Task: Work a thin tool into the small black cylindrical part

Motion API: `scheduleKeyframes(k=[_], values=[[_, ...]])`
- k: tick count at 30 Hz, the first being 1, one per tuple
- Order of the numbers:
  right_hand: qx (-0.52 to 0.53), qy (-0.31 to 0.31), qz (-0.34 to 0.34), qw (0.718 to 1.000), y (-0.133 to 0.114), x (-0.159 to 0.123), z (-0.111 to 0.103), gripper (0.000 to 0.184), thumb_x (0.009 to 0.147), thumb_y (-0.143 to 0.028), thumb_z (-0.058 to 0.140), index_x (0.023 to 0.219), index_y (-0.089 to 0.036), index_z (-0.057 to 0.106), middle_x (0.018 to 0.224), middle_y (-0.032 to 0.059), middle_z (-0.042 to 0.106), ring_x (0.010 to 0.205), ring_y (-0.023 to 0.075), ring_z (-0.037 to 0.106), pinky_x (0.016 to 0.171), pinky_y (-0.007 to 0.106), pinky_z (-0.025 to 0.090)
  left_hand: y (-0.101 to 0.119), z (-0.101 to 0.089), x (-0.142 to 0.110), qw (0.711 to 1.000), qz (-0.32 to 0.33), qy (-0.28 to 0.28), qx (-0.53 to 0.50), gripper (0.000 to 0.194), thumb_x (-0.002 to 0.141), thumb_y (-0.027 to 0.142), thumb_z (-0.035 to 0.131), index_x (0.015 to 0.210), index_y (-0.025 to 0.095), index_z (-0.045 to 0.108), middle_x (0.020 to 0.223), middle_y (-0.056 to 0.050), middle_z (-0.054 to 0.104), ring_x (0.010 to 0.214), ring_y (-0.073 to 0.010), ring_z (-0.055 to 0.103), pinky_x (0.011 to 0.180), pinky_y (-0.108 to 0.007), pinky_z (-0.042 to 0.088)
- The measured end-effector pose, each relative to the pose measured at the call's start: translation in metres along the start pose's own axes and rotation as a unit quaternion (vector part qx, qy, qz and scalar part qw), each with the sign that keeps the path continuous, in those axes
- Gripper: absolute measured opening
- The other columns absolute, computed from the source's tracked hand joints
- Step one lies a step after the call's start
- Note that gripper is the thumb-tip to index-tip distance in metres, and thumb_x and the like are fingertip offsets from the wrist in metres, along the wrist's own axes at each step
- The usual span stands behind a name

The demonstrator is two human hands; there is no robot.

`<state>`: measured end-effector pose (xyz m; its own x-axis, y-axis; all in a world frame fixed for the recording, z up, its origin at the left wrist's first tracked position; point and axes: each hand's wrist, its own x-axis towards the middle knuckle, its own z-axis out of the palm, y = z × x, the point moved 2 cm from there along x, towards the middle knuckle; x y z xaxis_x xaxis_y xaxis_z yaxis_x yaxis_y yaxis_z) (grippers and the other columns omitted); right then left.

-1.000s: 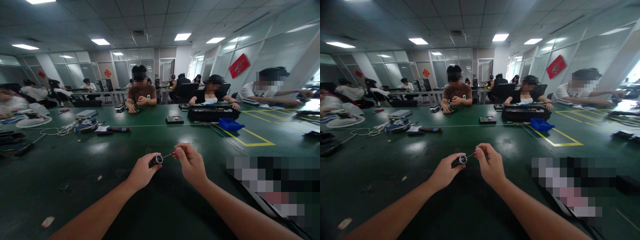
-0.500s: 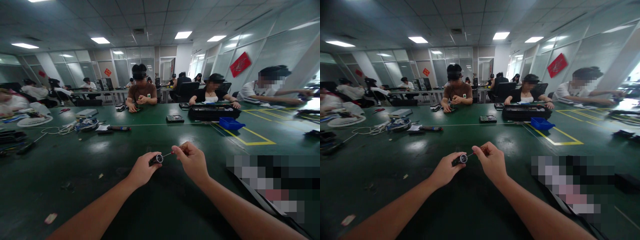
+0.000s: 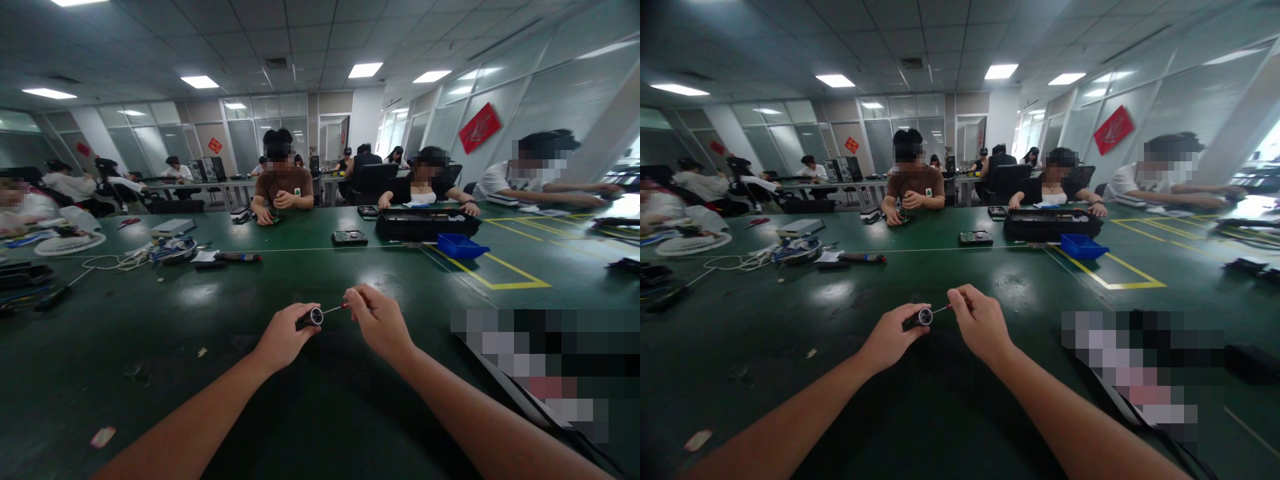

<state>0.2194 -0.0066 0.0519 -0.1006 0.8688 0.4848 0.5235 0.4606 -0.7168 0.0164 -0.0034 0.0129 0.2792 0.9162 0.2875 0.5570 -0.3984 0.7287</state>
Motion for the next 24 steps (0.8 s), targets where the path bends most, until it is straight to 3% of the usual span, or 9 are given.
scheduleKeyframes(k=[3,7,10,14,19,24], values=[[-0.019,0.011,0.006,1.000,-0.0004,0.0000,0.0010,0.028,0.096,-0.039,0.045,0.092,-0.020,0.064,0.062,-0.0012,0.062,0.051,0.0143,0.054,0.053,0.027,0.036,0.0000,0.0000,0.0007,1.000,0.001,-0.002,0.005,0.044,0.082,0.020,0.070,0.125,0.027,0.064,0.117,-0.003,0.066,0.109,-0.0214,0.060,0.100,-0.036,0.045],[-0.025,-0.001,-0.019,1.000,-0.0006,-0.0009,0.0017,0.026,0.096,-0.028,0.041,0.114,-0.019,0.057,0.075,0.0011,0.066,0.059,0.0155,0.058,0.058,0.028,0.040,0.0009,-0.0010,0.0016,1.000,-0.002,0.003,0.003,0.043,0.081,0.019,0.070,0.123,0.027,0.065,0.119,-0.003,0.066,0.111,-0.0208,0.060,0.102,-0.036,0.043],[-0.022,-0.015,-0.023,0.999,-0.0009,-0.0006,0.0002,0.027,0.096,-0.027,0.039,0.112,-0.019,0.059,0.074,0.0012,0.065,0.065,0.0167,0.060,0.061,0.028,0.042,0.0016,-0.0016,0.0016,1.000,-0.002,0.005,0.003,0.043,0.081,0.019,0.070,0.123,0.027,0.065,0.118,-0.002,0.066,0.110,-0.0206,0.060,0.101,-0.035,0.044],[-0.040,-0.025,0.003,0.999,-0.0027,0.0008,-0.0014,0.031,0.098,-0.037,0.039,0.106,-0.021,0.064,0.069,0.0003,0.065,0.056,0.0154,0.057,0.056,0.028,0.039,0.0021,-0.0016,0.0008,1.000,0.001,-0.001,0.009,0.044,0.081,0.019,0.070,0.124,0.027,0.064,0.115,-0.003,0.067,0.106,-0.0206,0.061,0.097,-0.035,0.047],[-0.029,-0.038,-0.018,0.999,-0.0056,-0.0015,0.0000,0.031,0.096,-0.028,0.041,0.124,-0.017,0.051,0.073,0.0004,0.064,0.058,0.0156,0.057,0.058,0.028,0.041,0.0008,-0.0027,0.0015,1.000,0.003,0.004,0.014,0.042,0.082,0.020,0.069,0.124,0.027,0.064,0.117,-0.004,0.066,0.109,-0.0214,0.060,0.100,-0.036,0.045],[-0.043,-0.051,-0.030,0.997,-0.0063,-0.0034,-0.0003,0.026,0.098,-0.032,0.038,0.110,-0.020,0.058,0.077,0.0015,0.065,0.065,0.0167,0.060,0.059,0.028,0.040,-0.0018,-0.0046,0.0025,1.000,0.002,0.013,0.013,0.043,0.083,0.021,0.068,0.125,0.026,0.064,0.119,-0.004,0.066,0.111,-0.0218,0.059,0.102,-0.037,0.043]])
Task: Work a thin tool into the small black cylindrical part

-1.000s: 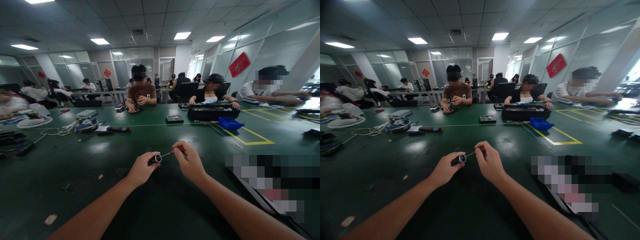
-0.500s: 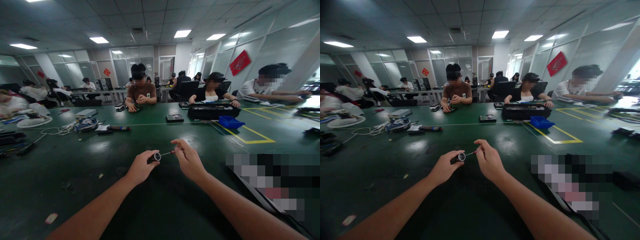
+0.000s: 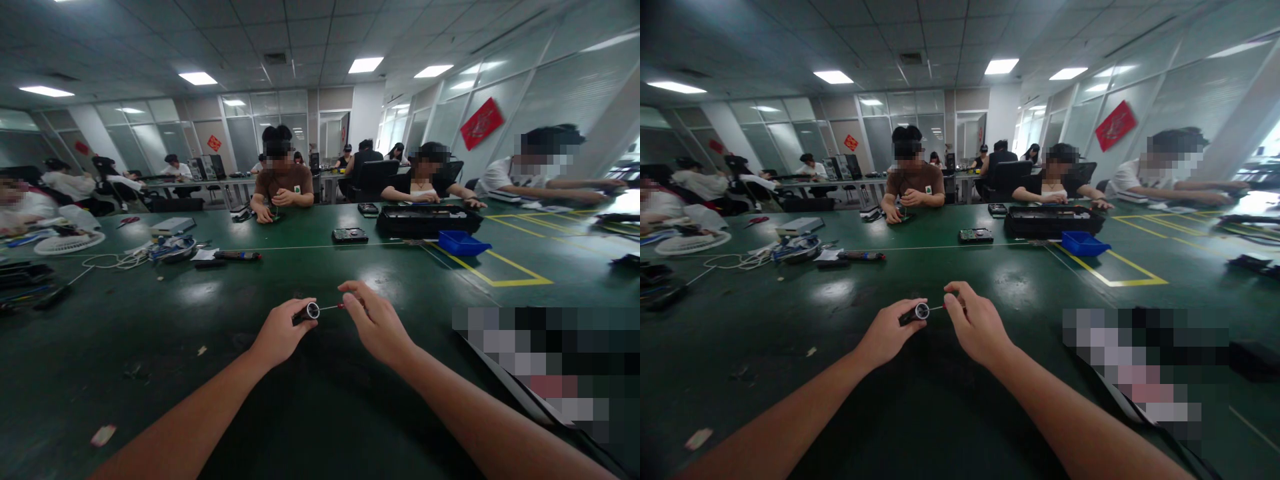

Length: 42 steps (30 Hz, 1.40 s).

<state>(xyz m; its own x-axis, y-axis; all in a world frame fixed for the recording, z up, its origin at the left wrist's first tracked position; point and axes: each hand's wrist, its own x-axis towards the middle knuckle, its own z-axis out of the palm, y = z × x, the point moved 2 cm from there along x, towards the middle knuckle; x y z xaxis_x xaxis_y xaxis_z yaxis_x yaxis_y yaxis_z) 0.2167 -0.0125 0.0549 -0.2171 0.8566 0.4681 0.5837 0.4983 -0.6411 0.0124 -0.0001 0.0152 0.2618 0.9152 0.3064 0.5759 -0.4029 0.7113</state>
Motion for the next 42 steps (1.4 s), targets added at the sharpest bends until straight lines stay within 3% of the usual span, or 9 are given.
scheduleKeyframes(k=[5,8,11,15,21,24,27,35,42], values=[[-0.001,0.016,0.021,1.000,-0.0020,-0.0007,0.0005,0.028,0.100,-0.035,0.036,0.113,-0.020,0.055,0.069,0.0004,0.065,0.056,0.0166,0.058,0.056,0.029,0.039,-0.0007,0.0000,-0.0001,1.000,-0.001,-0.007,0.007,0.044,0.083,0.022,0.069,0.126,0.026,0.063,0.119,-0.004,0.066,0.110,-0.0221,0.060,0.101,-0.036,0.044],[0.009,0.031,-0.006,0.999,-0.0022,-0.0010,0.0015,0.025,0.097,-0.029,0.040,0.117,-0.018,0.050,0.079,0.0033,0.067,0.068,0.0182,0.062,0.063,0.030,0.043,-0.0016,-0.0009,0.0004,1.000,-0.002,0.004,0.005,0.043,0.082,0.021,0.069,0.125,0.026,0.064,0.119,-0.003,0.066,0.111,-0.0212,0.060,0.101,-0.035,0.044],[0.006,0.025,-0.011,1.000,0.0010,0.0013,0.0007,0.020,0.096,-0.026,0.039,0.106,-0.019,0.056,0.086,0.0042,0.067,0.077,0.0185,0.063,0.067,0.029,0.043,-0.0023,-0.0019,0.0010,1.000,0.001,0.010,0.010,0.042,0.082,0.020,0.070,0.123,0.026,0.065,0.120,-0.002,0.066,0.112,-0.0203,0.059,0.102,-0.033,0.043],[-0.021,-0.023,0.018,0.999,0.0052,0.0047,0.0004,0.034,0.099,-0.037,0.037,0.084,-0.021,0.062,0.062,-0.0015,0.058,0.057,0.0155,0.056,0.055,0.027,0.035,-0.0028,-0.0032,0.0016,1.000,0.005,0.009,0.024,0.043,0.081,0.019,0.070,0.123,0.027,0.065,0.119,-0.002,0.067,0.111,-0.0210,0.060,0.101,-0.034,0.044],[-0.003,-0.018,-0.018,1.000,0.0002,0.0007,0.0034,0.025,0.096,-0.028,0.044,0.116,-0.019,0.055,0.081,0.0028,0.066,0.068,0.0169,0.060,0.063,0.029,0.042,-0.0038,-0.0052,0.0022,1.000,-0.009,0.007,0.026,0.043,0.082,0.021,0.069,0.125,0.026,0.064,0.122,-0.004,0.065,0.114,-0.0223,0.059,0.103,-0.037,0.043],[0.004,-0.026,-0.019,0.999,-0.0006,0.0002,0.0039,0.020,0.097,-0.030,0.041,0.104,-0.020,0.058,0.082,0.0028,0.065,0.074,0.0176,0.061,0.066,0.029,0.043,-0.0033,-0.0057,0.0024,1.000,-0.006,0.011,0.024,0.042,0.083,0.021,0.068,0.124,0.026,0.064,0.121,-0.004,0.066,0.113,-0.0219,0.059,0.103,-0.037,0.043],[-0.005,-0.031,0.018,0.999,0.0025,0.0019,0.0045,0.029,0.100,-0.037,0.036,0.094,-0.021,0.060,0.070,-0.0003,0.062,0.060,0.0158,0.056,0.057,0.028,0.037,-0.0021,-0.0052,0.0017,1.000,-0.001,0.005,0.023,0.043,0.082,0.021,0.069,0.124,0.026,0.064,0.120,-0.004,0.066,0.112,-0.0220,0.059,0.102,-0.037,0.044],[0.039,0.012,0.002,0.999,0.0038,0.0009,0.0041,0.019,0.094,-0.028,0.046,0.110,-0.020,0.054,0.088,0.0039,0.066,0.077,0.0181,0.063,0.068,0.030,0.045,-0.0013,-0.0041,0.0009,1.000,-0.003,0.004,0.022,0.043,0.082,0.022,0.069,0.125,0.027,0.064,0.118,-0.003,0.066,0.110,-0.0217,0.060,0.100,-0.035,0.044],[0.009,0.014,0.048,0.999,0.0069,0.0041,0.0032,0.030,0.097,-0.040,0.041,0.095,-0.021,0.065,0.067,-0.0002,0.063,0.057,0.0159,0.056,0.055,0.028,0.038,-0.0002,-0.0040,0.0008,1.000,0.005,-0.002,0.031,0.043,0.081,0.021,0.070,0.123,0.026,0.065,0.119,-0.004,0.067,0.111,-0.0228,0.060,0.101,-0.037,0.043]])
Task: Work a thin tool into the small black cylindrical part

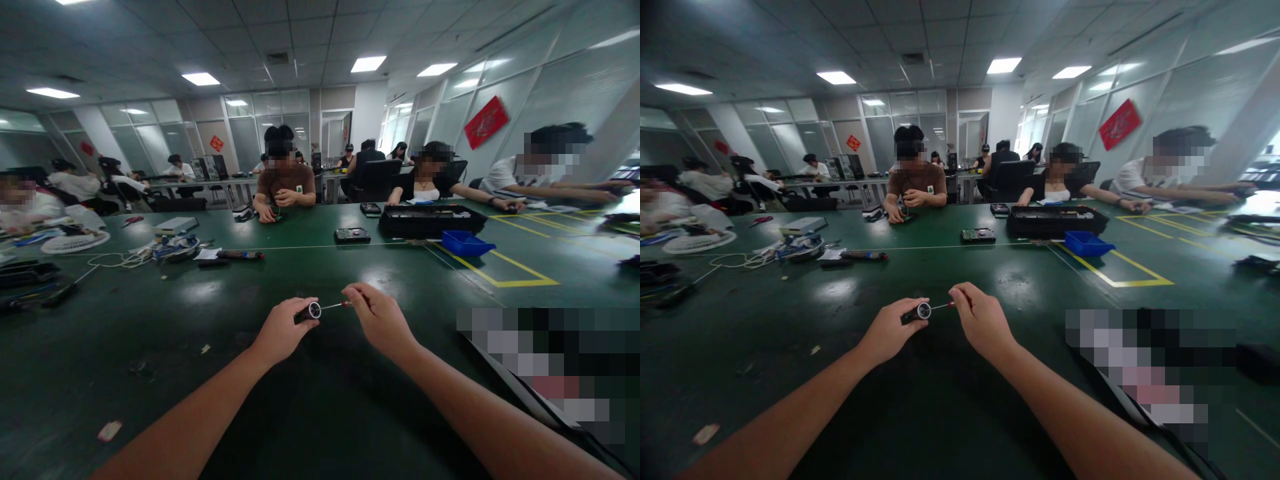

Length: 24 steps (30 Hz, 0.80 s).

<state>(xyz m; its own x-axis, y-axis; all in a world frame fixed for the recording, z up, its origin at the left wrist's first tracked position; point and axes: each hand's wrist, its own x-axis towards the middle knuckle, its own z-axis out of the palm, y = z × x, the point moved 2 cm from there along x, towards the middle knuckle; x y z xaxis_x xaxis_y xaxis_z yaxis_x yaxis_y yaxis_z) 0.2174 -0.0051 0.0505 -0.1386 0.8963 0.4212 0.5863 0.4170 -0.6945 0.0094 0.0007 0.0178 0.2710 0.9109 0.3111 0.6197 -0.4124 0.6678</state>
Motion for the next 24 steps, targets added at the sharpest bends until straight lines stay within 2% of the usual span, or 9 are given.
scheduleKeyframes(k=[3,5,7,10,13,16,18,24], values=[[0.016,0.001,-0.015,1.000,-0.0011,-0.0015,0.0009,0.029,0.096,-0.034,0.043,0.117,-0.019,0.057,0.077,0.0019,0.067,0.060,0.0163,0.058,0.058,0.029,0.041,-0.0006,0.0003,0.0001,1.000,-0.001,0.000,0.002,0.044,0.081,0.022,0.070,0.124,0.025,0.065,0.119,-0.005,0.067,0.111,-0.0231,0.059,0.101,-0.037,0.044],[0.020,-0.001,-0.027,0.999,-0.0018,-0.0024,0.0006,0.031,0.095,-0.031,0.043,0.122,-0.018,0.054,0.082,0.0030,0.067,0.067,0.0174,0.061,0.062,0.030,0.044,-0.0016,0.0005,0.0004,1.000,-0.005,0.003,0.001,0.044,0.081,0.022,0.069,0.125,0.026,0.064,0.119,-0.005,0.066,0.111,-0.0231,0.059,0.100,-0.037,0.044],[0.022,-0.009,-0.025,0.999,-0.0014,-0.0022,0.0001,0.031,0.096,-0.032,0.041,0.120,-0.019,0.056,0.082,0.0032,0.067,0.071,0.0181,0.062,0.064,0.030,0.045,-0.0027,0.0008,0.0005,1.000,-0.006,0.003,0.001,0.045,0.081,0.022,0.070,0.125,0.027,0.064,0.119,-0.004,0.066,0.110,-0.0230,0.059,0.099,-0.037,0.044],[0.015,-0.024,-0.001,1.000,0.0005,-0.0007,0.0002,0.033,0.098,-0.038,0.037,0.113,-0.020,0.061,0.078,0.0030,0.067,0.065,0.0180,0.061,0.060,0.030,0.043,-0.0036,0.0010,0.0004,1.000,-0.001,0.000,0.002,0.044,0.081,0.022,0.070,0.125,0.028,0.064,0.119,-0.003,0.066,0.111,-0.0224,0.059,0.099,-0.036,0.044],[0.016,-0.022,-0.004,1.000,0.0004,-0.0008,0.0013,0.033,0.097,-0.036,0.040,0.119,-0.019,0.057,0.079,0.0036,0.068,0.063,0.0182,0.061,0.061,0.032,0.044,-0.0038,0.0009,0.0001,1.000,-0.002,-0.002,0.004,0.045,0.081,0.023,0.070,0.125,0.027,0.064,0.120,-0.004,0.066,0.111,-0.0227,0.059,0.100,-0.036,0.043],[0.032,-0.008,-0.037,0.999,-0.0020,-0.0026,0.0018,0.033,0.095,-0.031,0.044,0.125,-0.018,0.050,0.088,0.0059,0.068,0.075,0.0199,0.064,0.067,0.033,0.047,-0.0036,0.0006,-0.0001,1.000,-0.004,0.000,0.001,0.045,0.081,0.022,0.070,0.126,0.027,0.063,0.119,-0.004,0.066,0.110,-0.0221,0.059,0.099,-0.036,0.044],[0.038,-0.006,-0.043,0.998,-0.0030,-0.0032,0.0013,0.032,0.094,-0.031,0.046,0.123,-0.019,0.050,0.094,0.0068,0.067,0.082,0.0204,0.064,0.070,0.033,0.048,-0.0035,0.0006,-0.0002,1.000,-0.002,0.002,-0.002,0.045,0.081,0.022,0.070,0.126,0.027,0.064,0.118,-0.003,0.066,0.110,-0.0214,0.060,0.099,-0.035,0.044],[0.027,-0.028,0.000,0.999,-0.0006,-0.0013,0.0002,0.032,0.098,-0.040,0.039,0.105,-0.020,0.063,0.075,0.0023,0.065,0.063,0.0176,0.060,0.060,0.031,0.043,-0.0040,0.0009,-0.0003,1.000,0.001,-0.006,-0.001,0.044,0.081,0.020,0.070,0.125,0.027,0.065,0.120,-0.004,0.066,0.112,-0.0222,0.059,0.101,-0.037,0.043]])
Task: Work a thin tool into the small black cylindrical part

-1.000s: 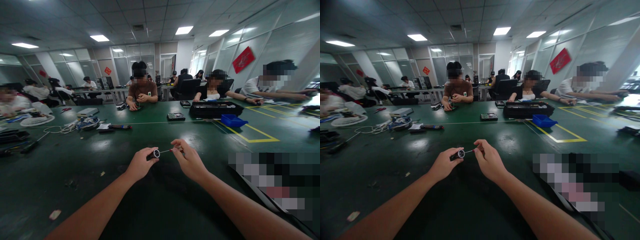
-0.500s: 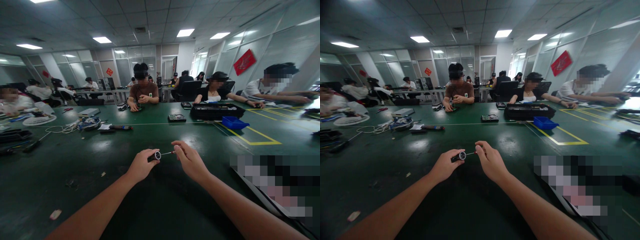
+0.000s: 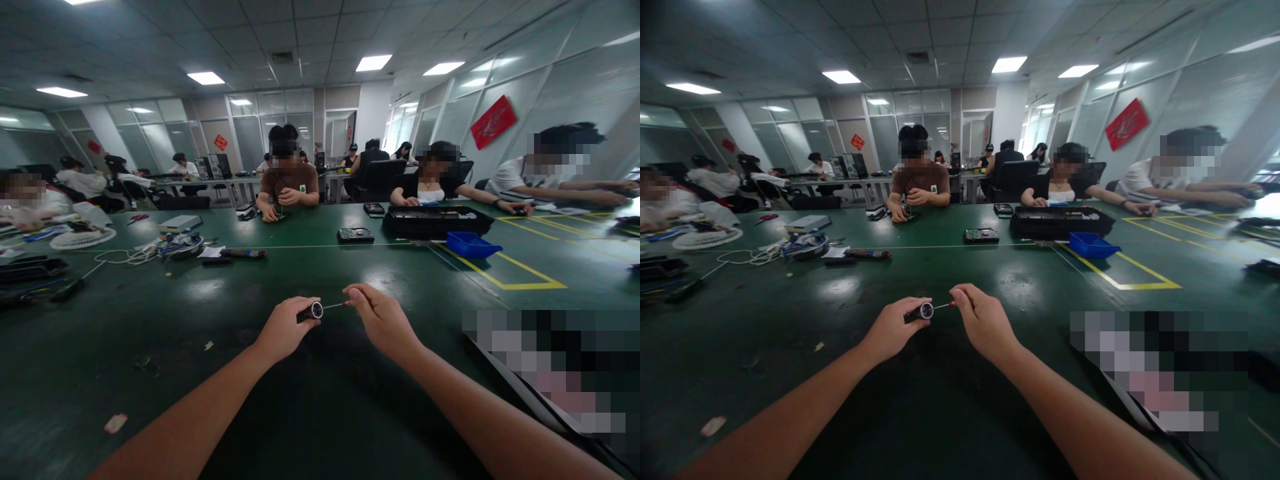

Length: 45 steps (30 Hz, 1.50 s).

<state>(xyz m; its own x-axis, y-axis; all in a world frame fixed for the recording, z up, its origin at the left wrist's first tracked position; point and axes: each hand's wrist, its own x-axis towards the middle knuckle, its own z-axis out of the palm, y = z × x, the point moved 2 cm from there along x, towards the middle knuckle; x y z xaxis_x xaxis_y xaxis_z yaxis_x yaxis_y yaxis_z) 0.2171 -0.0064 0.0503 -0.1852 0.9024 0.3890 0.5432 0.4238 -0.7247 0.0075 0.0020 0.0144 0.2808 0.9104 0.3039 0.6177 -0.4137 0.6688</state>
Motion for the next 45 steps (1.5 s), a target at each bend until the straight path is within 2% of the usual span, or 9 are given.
scheduleKeyframes(k=[4,9,13,15,19,24,28,34,45], values=[[0.064,0.031,0.006,0.997,0.005,0.001,0.003,0.029,0.095,-0.036,0.046,0.117,-0.020,0.055,0.082,0.0032,0.066,0.073,0.0190,0.063,0.066,0.032,0.047,0.001,-0.001,0.001,1.000,0.001,0.003,0.008,0.044,0.082,0.021,0.070,0.125,0.027,0.064,0.118,-0.002,0.066,0.111,-0.0215,0.059,0.101,-0.036,0.042],[0.215,0.045,0.055,0.974,0.015,0.007,0.010,0.024,0.088,-0.040,0.057,0.099,-0.020,0.062,0.087,0.0046,0.067,0.079,0.0192,0.063,0.077,0.036,0.051,0.004,-0.001,0.001,1.000,-0.001,0.008,0.005,0.043,0.082,0.019,0.070,0.124,0.026,0.064,0.116,-0.002,0.067,0.107,-0.0201,0.061,0.099,-0.034,0.043],[0.426,0.045,0.182,0.885,0.030,0.013,0.014,0.025,0.083,-0.044,0.061,0.086,-0.019,0.062,0.075,0.0020,0.061,0.068,0.0160,0.060,0.073,0.037,0.054,0.005,-0.002,0.002,0.999,0.034,0.008,0.020,0.044,0.084,0.021,0.068,0.128,0.027,0.061,0.121,-0.002,0.065,0.113,-0.0202,0.057,0.102,-0.035,0.041],[0.461,0.053,0.212,0.860,0.036,0.014,0.015,0.025,0.081,-0.044,0.063,0.081,-0.019,0.061,0.071,0.0008,0.059,0.062,0.0143,0.057,0.069,0.035,0.055,0.003,-0.003,0.003,0.999,0.033,0.002,0.034,0.044,0.085,0.021,0.068,0.127,0.027,0.061,0.121,-0.002,0.065,0.113,-0.0208,0.057,0.102,-0.037,0.041],[0.394,0.093,0.180,0.897,0.041,0.015,0.017,0.026,0.080,-0.046,0.065,0.082,-0.020,0.061,0.074,0.0015,0.061,0.067,0.0152,0.058,0.066,0.033,0.054,-0.001,-0.002,0.004,0.999,0.022,-0.016,0.041,0.042,0.083,0.019,0.070,0.124,0.026,0.064,0.118,-0.003,0.066,0.111,-0.0209,0.058,0.101,-0.037,0.041],[0.309,0.065,0.125,0.941,0.035,0.014,0.019,0.029,0.084,-0.047,0.059,0.087,-0.019,0.060,0.080,0.0039,0.065,0.071,0.0171,0.062,0.071,0.036,0.054,0.001,0.001,0.004,0.998,0.024,-0.027,0.047,0.041,0.085,0.022,0.068,0.126,0.027,0.062,0.115,-0.002,0.067,0.108,-0.0208,0.058,0.098,-0.036,0.041],[0.248,0.066,0.095,0.962,0.027,0.011,0.014,0.027,0.088,-0.046,0.053,0.090,-0.019,0.059,0.081,0.0046,0.066,0.072,0.0180,0.063,0.072,0.037,0.053,0.004,-0.001,0.003,0.998,0.016,-0.027,0.057,0.040,0.087,0.026,0.065,0.126,0.027,0.061,0.111,-0.002,0.067,0.102,-0.0214,0.059,0.093,-0.035,0.042],[0.207,0.060,0.058,0.975,0.015,0.007,0.006,0.025,0.090,-0.043,0.051,0.093,-0.020,0.059,0.081,0.0048,0.067,0.075,0.0186,0.065,0.076,0.037,0.053,0.006,-0.003,0.002,0.997,0.010,-0.026,0.073,0.039,0.088,0.030,0.064,0.127,0.028,0.061,0.111,-0.002,0.069,0.099,-0.0224,0.061,0.095,-0.037,0.042],[0.177,0.065,0.067,0.980,0.014,0.006,0.007,0.026,0.091,-0.043,0.051,0.093,-0.019,0.061,0.081,0.0046,0.069,0.073,0.0183,0.066,0.072,0.034,0.051,0.007,-0.002,0.001,0.997,-0.003,-0.033,0.070,0.042,0.089,0.032,0.062,0.131,0.030,0.058,0.115,-0.002,0.069,0.104,-0.0240,0.060,0.105,-0.043,0.035]])
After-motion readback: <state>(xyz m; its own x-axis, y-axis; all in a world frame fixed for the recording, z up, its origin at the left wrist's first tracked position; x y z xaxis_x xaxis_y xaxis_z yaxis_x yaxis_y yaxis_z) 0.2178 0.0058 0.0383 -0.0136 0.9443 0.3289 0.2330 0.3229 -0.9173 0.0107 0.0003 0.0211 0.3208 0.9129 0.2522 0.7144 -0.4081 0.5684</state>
